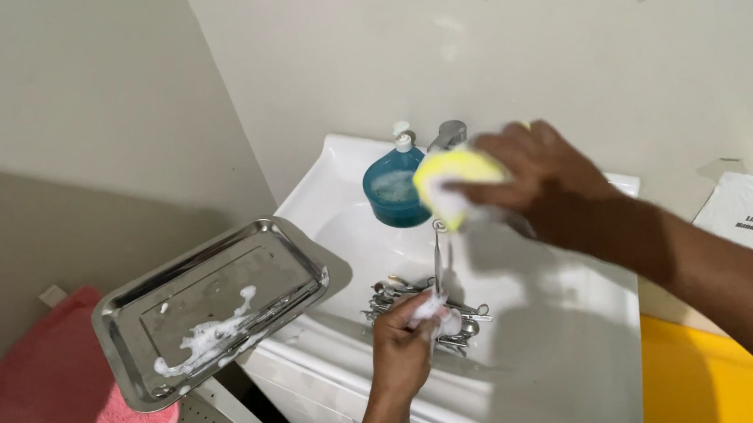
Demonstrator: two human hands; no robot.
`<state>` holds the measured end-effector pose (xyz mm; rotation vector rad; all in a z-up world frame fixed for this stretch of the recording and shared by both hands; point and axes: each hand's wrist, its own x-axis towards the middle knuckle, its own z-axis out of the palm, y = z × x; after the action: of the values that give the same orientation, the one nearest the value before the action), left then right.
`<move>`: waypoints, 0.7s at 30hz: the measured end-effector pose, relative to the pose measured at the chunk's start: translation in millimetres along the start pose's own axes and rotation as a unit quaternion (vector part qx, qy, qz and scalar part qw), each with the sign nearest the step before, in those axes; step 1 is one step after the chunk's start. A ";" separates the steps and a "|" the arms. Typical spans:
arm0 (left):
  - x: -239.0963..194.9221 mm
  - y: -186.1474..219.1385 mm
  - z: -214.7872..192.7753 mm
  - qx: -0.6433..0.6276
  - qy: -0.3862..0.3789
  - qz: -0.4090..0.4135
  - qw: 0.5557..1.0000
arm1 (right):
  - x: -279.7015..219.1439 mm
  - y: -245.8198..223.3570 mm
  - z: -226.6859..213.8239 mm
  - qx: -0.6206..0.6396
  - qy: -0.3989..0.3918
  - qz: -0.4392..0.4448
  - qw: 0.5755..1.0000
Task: The person scrubs various metal surgical instruments, including forceps and scissors, with a yellow sponge under running water in a white sink. The person repeatedly picks up instruments from a metal tray, cleans them, and places them back into the sink basin.
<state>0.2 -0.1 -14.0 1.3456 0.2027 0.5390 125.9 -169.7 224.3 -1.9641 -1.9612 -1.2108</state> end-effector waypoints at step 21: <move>-0.3 -4.3 -3.8 -0.075 0.012 -0.019 0.997 | -26.3 -44.6 28.7 0.004 -0.061 -0.202 0.978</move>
<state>-0.6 2.5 -19.1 1.1871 0.2035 0.5281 103.4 -166.6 169.7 -1.7226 -2.5118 -1.1763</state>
